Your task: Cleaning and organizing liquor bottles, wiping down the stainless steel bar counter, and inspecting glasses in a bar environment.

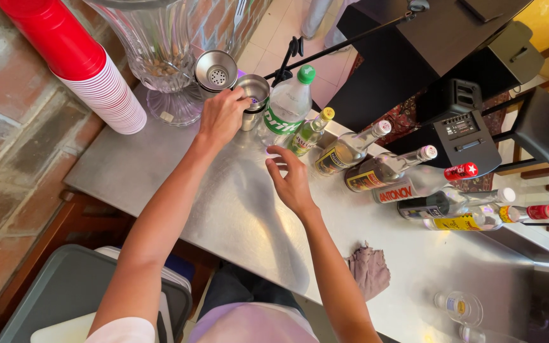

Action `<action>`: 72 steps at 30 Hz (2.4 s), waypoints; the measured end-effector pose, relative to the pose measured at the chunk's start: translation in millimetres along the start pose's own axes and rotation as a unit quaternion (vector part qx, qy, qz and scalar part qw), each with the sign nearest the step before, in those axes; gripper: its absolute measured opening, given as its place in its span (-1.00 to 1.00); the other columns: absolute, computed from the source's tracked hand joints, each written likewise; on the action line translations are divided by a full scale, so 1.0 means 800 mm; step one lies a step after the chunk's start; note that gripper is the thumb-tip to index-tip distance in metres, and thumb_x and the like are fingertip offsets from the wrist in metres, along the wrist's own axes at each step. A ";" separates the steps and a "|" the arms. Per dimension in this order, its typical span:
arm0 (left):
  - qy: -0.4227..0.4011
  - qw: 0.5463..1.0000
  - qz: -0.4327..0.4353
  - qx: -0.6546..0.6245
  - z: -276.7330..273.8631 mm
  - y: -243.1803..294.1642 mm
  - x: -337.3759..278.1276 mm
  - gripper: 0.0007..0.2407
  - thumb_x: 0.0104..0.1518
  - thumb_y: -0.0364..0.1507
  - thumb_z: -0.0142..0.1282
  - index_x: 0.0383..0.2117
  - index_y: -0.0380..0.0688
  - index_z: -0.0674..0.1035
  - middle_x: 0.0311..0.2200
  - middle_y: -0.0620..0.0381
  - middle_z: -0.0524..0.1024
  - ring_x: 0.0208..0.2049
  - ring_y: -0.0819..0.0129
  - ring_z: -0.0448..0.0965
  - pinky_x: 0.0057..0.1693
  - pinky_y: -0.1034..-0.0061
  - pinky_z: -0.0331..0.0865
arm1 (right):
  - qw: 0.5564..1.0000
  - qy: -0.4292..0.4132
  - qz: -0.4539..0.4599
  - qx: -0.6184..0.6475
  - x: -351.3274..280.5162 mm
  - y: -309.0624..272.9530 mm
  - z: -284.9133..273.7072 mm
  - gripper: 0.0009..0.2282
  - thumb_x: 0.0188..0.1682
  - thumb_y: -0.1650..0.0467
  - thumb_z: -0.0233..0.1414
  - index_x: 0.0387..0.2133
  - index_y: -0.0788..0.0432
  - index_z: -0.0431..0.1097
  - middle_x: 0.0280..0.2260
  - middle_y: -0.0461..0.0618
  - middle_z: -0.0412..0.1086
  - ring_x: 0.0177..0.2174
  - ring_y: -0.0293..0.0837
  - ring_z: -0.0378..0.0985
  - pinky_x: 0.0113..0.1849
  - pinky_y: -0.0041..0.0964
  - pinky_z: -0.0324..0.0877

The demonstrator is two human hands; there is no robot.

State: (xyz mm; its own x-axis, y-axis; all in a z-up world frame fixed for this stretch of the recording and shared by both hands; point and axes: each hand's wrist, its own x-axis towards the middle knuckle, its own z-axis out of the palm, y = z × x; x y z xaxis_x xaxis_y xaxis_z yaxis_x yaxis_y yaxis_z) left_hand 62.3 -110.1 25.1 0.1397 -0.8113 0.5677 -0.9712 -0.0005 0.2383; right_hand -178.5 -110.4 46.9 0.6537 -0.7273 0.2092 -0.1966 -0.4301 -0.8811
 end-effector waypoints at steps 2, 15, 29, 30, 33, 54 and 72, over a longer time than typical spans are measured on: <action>-0.002 1.000 0.003 0.007 0.004 -0.002 -0.005 -0.81 0.02 -0.59 0.14 -0.31 -0.06 0.73 -0.34 0.18 0.52 -0.27 0.21 0.58 -0.21 0.31 0.50 | 1.000 0.000 0.003 0.000 -0.002 -0.002 0.000 -0.74 0.10 0.40 0.06 0.02 0.27 0.40 -0.05 0.09 0.50 -0.16 -0.08 0.64 -0.14 -0.22 0.56; 0.048 0.997 -0.007 -0.052 0.013 0.003 -0.019 -0.87 0.13 -0.55 0.16 -0.28 -0.09 0.72 -0.37 0.15 0.53 -0.32 0.18 0.61 -0.25 0.27 0.47 | 1.000 0.001 0.013 0.001 -0.003 -0.001 0.006 -0.74 0.10 0.40 0.06 0.02 0.25 0.41 -0.06 0.07 0.51 -0.17 -0.11 0.64 -0.18 -0.25 0.56; 0.030 0.996 -0.056 -0.056 -0.042 0.036 -0.041 -0.71 0.15 -0.41 0.27 0.01 -0.13 0.62 -0.32 0.06 0.53 -0.30 0.12 0.59 -0.23 0.23 0.45 | 0.999 0.002 -0.024 -0.026 0.009 -0.013 0.001 -0.71 0.08 0.41 0.09 0.05 0.24 0.37 -0.06 0.11 0.48 -0.16 -0.05 0.62 -0.17 -0.20 0.54; 0.025 0.996 -0.060 -0.063 -0.048 0.039 -0.045 -0.69 0.15 -0.40 0.28 0.03 -0.15 0.61 -0.30 0.05 0.54 -0.27 0.12 0.59 -0.20 0.24 0.46 | 0.998 0.004 -0.041 -0.043 0.010 -0.016 0.001 -0.70 0.08 0.41 0.10 0.05 0.24 0.36 -0.05 0.13 0.48 -0.13 -0.01 0.61 -0.13 -0.16 0.53; 0.070 0.994 -0.033 -0.079 -0.064 0.047 -0.056 -0.64 0.13 -0.37 0.30 0.06 -0.18 0.59 -0.15 0.02 0.58 -0.13 0.10 0.57 -0.05 0.23 0.44 | 0.995 0.007 -0.060 -0.076 0.011 -0.033 -0.003 -0.67 0.05 0.40 0.12 0.08 0.24 0.34 -0.01 0.17 0.45 -0.08 0.07 0.57 -0.10 -0.10 0.49; -0.034 0.979 -0.016 -0.201 -0.094 0.142 -0.104 -0.59 0.05 -0.36 0.32 0.05 -0.17 0.58 -0.02 0.04 0.59 0.01 0.08 0.54 0.10 0.20 0.39 | 0.988 0.106 0.009 -0.110 -0.098 -0.046 -0.076 -0.61 0.03 0.40 0.15 0.13 0.20 0.32 0.06 0.16 0.42 -0.04 0.08 0.53 -0.06 -0.10 0.46; -0.104 0.930 0.103 -0.337 -0.051 0.381 -0.066 -0.57 0.04 -0.36 0.34 0.06 -0.23 0.57 -0.02 -0.05 0.56 0.01 0.02 0.54 0.09 0.23 0.42 | 0.965 0.211 0.074 -0.137 -0.253 -0.041 -0.238 -0.59 0.01 0.40 0.16 0.14 0.17 0.31 0.05 0.14 0.41 -0.05 0.07 0.52 -0.04 -0.09 0.44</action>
State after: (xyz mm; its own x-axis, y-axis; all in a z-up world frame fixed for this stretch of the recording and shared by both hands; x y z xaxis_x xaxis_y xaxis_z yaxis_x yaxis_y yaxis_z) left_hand -232.8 -43.2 100.0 -0.1442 -0.8493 0.5078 -0.6218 0.4770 0.6212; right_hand -443.3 -50.6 114.3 0.2598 -0.9194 0.2953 -0.4890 -0.3889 -0.7808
